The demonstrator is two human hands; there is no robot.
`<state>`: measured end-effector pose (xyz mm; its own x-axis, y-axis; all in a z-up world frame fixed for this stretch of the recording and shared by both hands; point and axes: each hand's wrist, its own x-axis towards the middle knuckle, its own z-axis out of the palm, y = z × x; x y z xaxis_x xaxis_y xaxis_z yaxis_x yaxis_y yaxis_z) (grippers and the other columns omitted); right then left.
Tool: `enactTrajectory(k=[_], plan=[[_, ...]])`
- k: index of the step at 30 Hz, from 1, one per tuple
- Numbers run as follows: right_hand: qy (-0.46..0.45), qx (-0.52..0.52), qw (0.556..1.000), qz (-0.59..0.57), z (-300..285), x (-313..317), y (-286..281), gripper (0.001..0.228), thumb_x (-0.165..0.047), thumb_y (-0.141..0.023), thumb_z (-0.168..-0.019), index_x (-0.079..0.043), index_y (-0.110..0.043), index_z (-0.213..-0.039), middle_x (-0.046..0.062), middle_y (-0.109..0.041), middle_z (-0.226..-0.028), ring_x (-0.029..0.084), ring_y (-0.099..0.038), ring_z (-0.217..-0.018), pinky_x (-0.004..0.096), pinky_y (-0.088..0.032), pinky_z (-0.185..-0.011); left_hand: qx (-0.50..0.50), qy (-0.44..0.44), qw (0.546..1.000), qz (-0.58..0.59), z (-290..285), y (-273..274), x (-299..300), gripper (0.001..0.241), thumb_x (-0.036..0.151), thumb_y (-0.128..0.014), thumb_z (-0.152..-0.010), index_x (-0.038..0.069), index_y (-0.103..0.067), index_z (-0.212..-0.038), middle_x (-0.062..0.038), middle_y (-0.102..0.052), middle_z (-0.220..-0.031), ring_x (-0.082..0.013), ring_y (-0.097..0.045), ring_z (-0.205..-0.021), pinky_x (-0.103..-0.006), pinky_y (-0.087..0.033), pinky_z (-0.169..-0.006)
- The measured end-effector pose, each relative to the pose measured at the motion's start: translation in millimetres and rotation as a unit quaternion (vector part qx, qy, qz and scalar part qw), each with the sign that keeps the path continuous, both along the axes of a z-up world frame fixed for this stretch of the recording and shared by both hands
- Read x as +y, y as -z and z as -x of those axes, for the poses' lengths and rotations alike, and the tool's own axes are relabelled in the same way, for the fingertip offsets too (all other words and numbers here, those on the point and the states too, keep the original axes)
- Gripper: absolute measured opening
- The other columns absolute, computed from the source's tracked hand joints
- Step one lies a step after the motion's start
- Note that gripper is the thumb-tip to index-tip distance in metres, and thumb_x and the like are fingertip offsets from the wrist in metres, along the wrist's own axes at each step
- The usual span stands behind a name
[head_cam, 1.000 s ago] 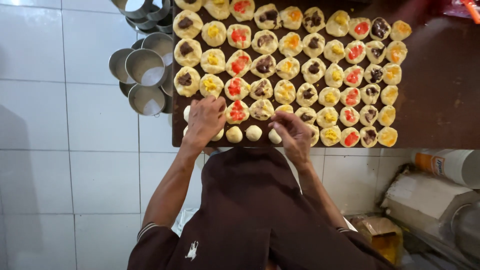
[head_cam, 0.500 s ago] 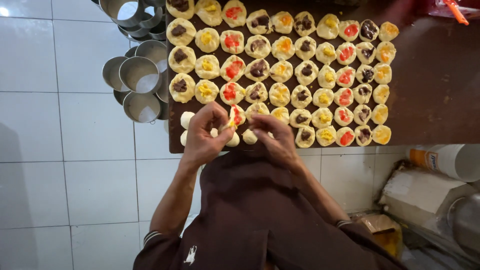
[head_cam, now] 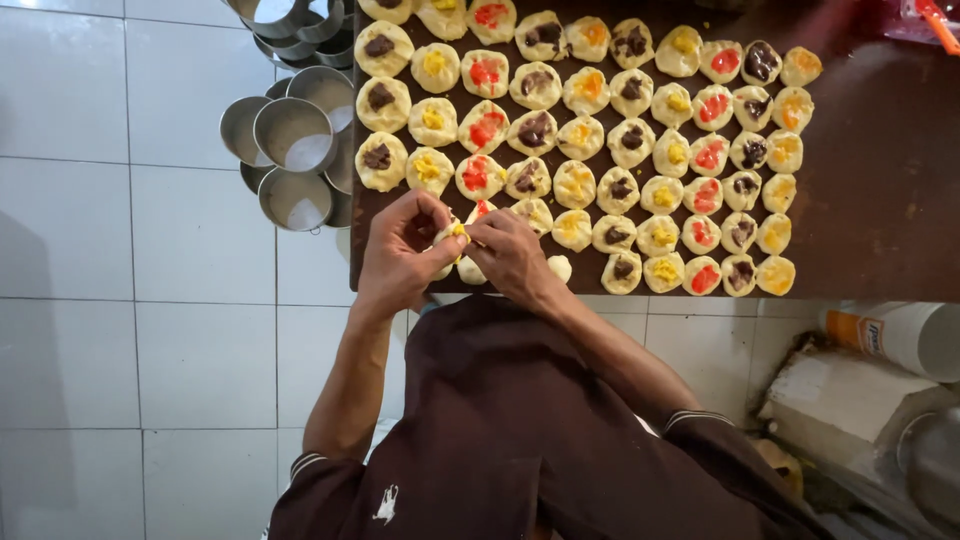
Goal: Filling and folding dough to prepare buns for baking.
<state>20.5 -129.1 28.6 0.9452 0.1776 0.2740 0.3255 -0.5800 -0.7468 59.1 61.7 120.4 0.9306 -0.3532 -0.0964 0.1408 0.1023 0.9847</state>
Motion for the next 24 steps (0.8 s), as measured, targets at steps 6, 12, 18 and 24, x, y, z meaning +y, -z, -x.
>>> enactTrajectory(k=[6, 12, 18, 24], plan=[[0.036, -0.013, 0.988, 0.152, -5, 13, 1, 0.01, -0.011, -0.078, -0.089, -0.009, -0.077, -0.099, 0.006, -0.067, -0.094, 0.024, -0.058, -0.093, 0.041, -0.049, -0.084, -0.015, -0.018, 0.985, 0.171, 10, -2, 15, 0.026, -0.013, -0.067, -0.081, 0.006, -0.051, -0.088, -0.002, -0.054, -0.092, -0.0096, -0.051, -0.084, -0.023, -0.045, -0.074], [0.025, -0.006, 0.999, 0.048, 3, 12, -33, 0.051, -0.006, -0.072, -0.086, 0.003, -0.063, -0.135, 0.017, -0.066, -0.112, 0.028, -0.058, -0.106, 0.041, -0.051, -0.094, -0.036, 0.027, 0.948, 0.317, 16, -41, 14, 0.026, -0.004, -0.06, -0.074, 0.003, -0.053, -0.097, -0.006, -0.056, -0.101, -0.0145, -0.053, -0.093, -0.0244, -0.045, -0.083], [0.02, 0.317, 0.785, -0.532, 26, -12, -22, 0.046, 0.006, -0.067, -0.099, 0.003, -0.062, -0.144, 0.019, -0.069, -0.131, 0.026, -0.067, -0.117, 0.04, -0.058, -0.103, 0.027, -0.015, 0.974, 0.223, 18, 22, -6, 0.028, -0.021, -0.059, -0.087, -0.001, -0.06, -0.106, -0.006, -0.059, -0.11, -0.0115, -0.059, -0.096, -0.0221, -0.05, -0.082], [0.007, 0.199, 0.774, -0.602, 17, -16, -77, 0.075, 0.014, -0.073, -0.08, -0.007, -0.049, -0.148, 0.012, -0.065, -0.136, 0.021, -0.065, -0.124, 0.036, -0.057, -0.106, 0.05, -0.015, 0.979, 0.199, 18, 34, -17, 0.03, -0.013, -0.066, -0.094, 0.0, -0.063, -0.121, -0.006, -0.064, -0.116, -0.0136, -0.066, -0.107, -0.029, -0.057, -0.097]])
